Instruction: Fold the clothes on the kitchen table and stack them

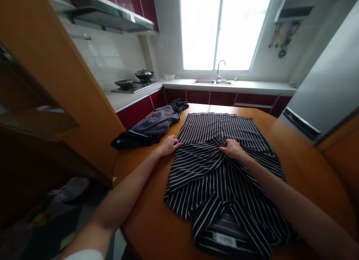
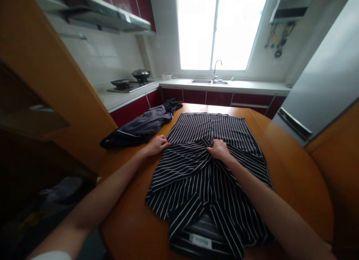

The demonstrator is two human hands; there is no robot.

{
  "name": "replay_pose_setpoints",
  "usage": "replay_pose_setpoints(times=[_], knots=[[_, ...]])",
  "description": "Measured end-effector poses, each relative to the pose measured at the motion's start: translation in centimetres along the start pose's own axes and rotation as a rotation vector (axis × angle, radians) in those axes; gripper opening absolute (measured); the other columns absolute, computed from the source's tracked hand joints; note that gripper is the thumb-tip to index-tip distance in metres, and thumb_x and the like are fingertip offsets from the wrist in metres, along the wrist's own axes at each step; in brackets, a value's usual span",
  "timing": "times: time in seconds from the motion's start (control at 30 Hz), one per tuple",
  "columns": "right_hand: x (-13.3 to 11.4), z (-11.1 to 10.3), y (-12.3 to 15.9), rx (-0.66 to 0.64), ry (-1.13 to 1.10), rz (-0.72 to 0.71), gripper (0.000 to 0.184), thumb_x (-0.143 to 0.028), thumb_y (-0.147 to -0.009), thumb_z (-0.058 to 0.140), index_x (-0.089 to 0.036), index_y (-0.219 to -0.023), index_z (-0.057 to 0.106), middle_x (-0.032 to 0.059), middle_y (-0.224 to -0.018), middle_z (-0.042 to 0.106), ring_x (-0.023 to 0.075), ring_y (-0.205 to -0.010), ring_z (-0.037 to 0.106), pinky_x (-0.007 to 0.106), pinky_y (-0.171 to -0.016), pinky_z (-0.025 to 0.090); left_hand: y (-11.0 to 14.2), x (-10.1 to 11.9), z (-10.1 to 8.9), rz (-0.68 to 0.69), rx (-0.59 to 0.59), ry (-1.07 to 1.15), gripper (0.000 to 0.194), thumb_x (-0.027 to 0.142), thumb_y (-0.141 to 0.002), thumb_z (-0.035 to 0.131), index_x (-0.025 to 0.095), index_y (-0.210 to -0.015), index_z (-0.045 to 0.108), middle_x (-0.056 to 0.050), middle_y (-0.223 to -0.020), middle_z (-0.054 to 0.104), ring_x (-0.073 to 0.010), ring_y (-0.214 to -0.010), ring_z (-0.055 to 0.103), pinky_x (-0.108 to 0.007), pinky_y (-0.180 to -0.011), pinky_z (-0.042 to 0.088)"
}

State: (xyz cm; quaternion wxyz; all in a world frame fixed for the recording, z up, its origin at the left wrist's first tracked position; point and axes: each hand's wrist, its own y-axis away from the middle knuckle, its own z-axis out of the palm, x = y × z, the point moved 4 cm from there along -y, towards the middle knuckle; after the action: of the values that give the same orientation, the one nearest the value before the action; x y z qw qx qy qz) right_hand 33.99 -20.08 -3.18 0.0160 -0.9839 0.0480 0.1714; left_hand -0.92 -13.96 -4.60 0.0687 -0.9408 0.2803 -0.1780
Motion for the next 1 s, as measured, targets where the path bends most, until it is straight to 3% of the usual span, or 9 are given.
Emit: replay_pose_setpoints(times=[0.3, 0.5, 0.73, 0.93, 1.0], knots=[[2.0, -1.0, 0.0, 0.003, -0.193, 0.048, 0.022, -0.037, -0.082, 0.076, -0.016, -0.083, 0.069, 0.0086, -0.084, 0.071, 0.0212, -0.078, 0.066, 0.028, -0.066, 0.045, -0.4, -0.4, -0.4, 0.001, 0.040, 0.105, 0.058, 0.061, -0.095, 0.040, 0.020, -0.064, 0.067, -0.007, -0.078, 0.059, -0.0210, -0.078, 0.057, -0.033, -0.081, 0.045], [2.5, -0.8, 0.0, 0.041, -0.394, -0.040, 0.013, -0.012, -0.074, 0.074, -0.015, -0.086, 0.070, 0.0013, -0.073, 0.067, 0.0150, -0.067, 0.063, 0.024, -0.062, 0.044, -0.2, -0.7, -0.5, 0.047, -0.009, 0.128, 0.059, 0.068, -0.090, 0.048, 0.019, -0.067, 0.071, -0.007, -0.084, 0.059, -0.0211, -0.082, 0.058, -0.033, -0.081, 0.046], [1.2, -1.9, 1.1, 0.333, -0.428, -0.202, 0.012, -0.011, -0.084, 0.062, -0.019, -0.092, 0.066, -0.0002, -0.075, 0.066, 0.0153, -0.070, 0.062, 0.026, -0.071, 0.044, 0.0, -0.8, -0.9, 0.033, -0.012, 0.229, 0.060, 0.075, -0.083, 0.056, 0.019, -0.067, 0.071, -0.007, -0.086, 0.058, -0.0197, -0.079, 0.058, -0.033, -0.078, 0.048], [2.7, -0.2, 0.5, 0.251, -0.341, -0.073, 0.007, -0.017, -0.084, 0.066, -0.019, -0.090, 0.068, 0.0061, -0.082, 0.071, 0.0197, -0.076, 0.065, 0.030, -0.074, 0.046, -0.1, -1.3, -0.6, -0.001, 0.000, 0.195, 0.058, 0.072, -0.084, 0.056, 0.019, -0.065, 0.068, -0.006, -0.082, 0.059, -0.0195, -0.076, 0.059, -0.033, -0.078, 0.050], [3.5, -0.3, 0.2, 0.305, -0.377, -0.036, 0.012, -0.017, -0.087, 0.058, -0.018, -0.091, 0.069, 0.0081, -0.086, 0.073, 0.0209, -0.080, 0.067, 0.031, -0.077, 0.048, -0.1, -1.0, -0.9, -0.031, 0.034, 0.110, 0.052, 0.066, -0.087, 0.053, 0.020, -0.069, 0.068, -0.006, -0.083, 0.061, -0.0214, -0.080, 0.060, -0.035, -0.082, 0.051]])
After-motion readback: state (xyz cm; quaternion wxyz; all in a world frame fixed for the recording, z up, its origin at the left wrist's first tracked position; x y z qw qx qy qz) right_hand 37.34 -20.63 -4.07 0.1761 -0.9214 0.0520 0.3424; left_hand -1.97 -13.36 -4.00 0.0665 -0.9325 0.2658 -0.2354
